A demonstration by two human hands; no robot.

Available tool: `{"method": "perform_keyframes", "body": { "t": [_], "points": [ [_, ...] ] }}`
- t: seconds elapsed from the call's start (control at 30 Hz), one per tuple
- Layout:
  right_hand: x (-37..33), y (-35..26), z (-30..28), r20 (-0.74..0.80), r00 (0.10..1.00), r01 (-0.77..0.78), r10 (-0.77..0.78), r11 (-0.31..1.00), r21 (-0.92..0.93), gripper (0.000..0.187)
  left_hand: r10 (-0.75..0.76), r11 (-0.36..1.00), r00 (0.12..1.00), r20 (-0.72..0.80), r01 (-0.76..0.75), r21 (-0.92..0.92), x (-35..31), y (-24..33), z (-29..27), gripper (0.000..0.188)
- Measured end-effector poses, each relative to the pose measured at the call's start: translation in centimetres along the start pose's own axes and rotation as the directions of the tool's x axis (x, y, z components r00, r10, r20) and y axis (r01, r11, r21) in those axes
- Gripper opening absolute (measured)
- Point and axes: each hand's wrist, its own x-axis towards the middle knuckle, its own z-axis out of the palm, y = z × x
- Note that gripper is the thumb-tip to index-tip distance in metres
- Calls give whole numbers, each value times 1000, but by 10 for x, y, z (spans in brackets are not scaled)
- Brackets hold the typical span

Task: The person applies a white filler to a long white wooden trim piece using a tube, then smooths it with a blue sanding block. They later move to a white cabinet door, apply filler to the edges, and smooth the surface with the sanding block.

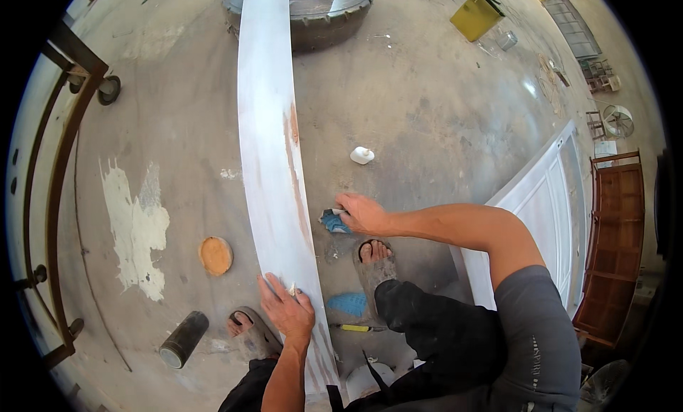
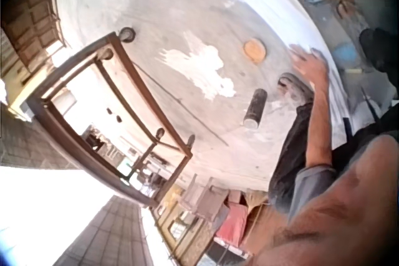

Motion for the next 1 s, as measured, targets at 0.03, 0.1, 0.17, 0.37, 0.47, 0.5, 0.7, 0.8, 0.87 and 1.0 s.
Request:
{"method": "perform_keyframes", "body": {
  "t": [0.03, 0.1, 0.17, 0.37, 0.47, 0.5, 0.7, 0.8, 0.87, 1.0],
  "points": [
    [11, -10, -16, -53, 991, -112, 125, 975, 192, 28, -8, 1000, 1000, -9, 8, 5, -1, -2, 1, 83],
    [37, -43, -68, -68, 921, -283, 383, 780, 558, 21, -28, 1000, 999, -23, 28, 7, -2, -4, 1, 83],
    [63, -33, -94, -395, 881, -68, 259, 897, 437, 22, -18, 1000, 1000, -20, 18, -6, -1, -1, 1, 83],
    [142, -28, -139, -579, 773, 209, -261, 965, -157, 45, -8, 999, 1000, -12, 8, -53, 1, 1, -2, 82],
    [162, -29, -136, -544, 730, 270, -414, 906, -326, 49, -11, 999, 1000, -22, 10, -39, 0, -1, -1, 82],
    [165, -27, -135, -515, 741, 273, -432, 893, -357, 51, -14, 999, 1000, -18, 13, -45, -1, 0, -2, 82],
    [145, -7, -126, -294, 743, 348, -601, 723, -596, 55, 1, 1000, 1000, -30, -1, 8, -1, -1, -1, 82],
    [146, -8, -129, -253, 757, 363, -603, 709, -604, 56, -2, 1000, 1000, -29, 2, -8, -1, -1, -1, 82],
    [152, -13, -135, -313, 777, 310, -546, 766, -564, 59, -6, 999, 1000, -26, 4, -48, -2, -1, -2, 82],
    [161, -19, -131, -359, 804, 235, -475, 807, -541, 65, -13, 998, 1000, -11, 12, -54, -1, 1, -2, 82]
  ]
}}
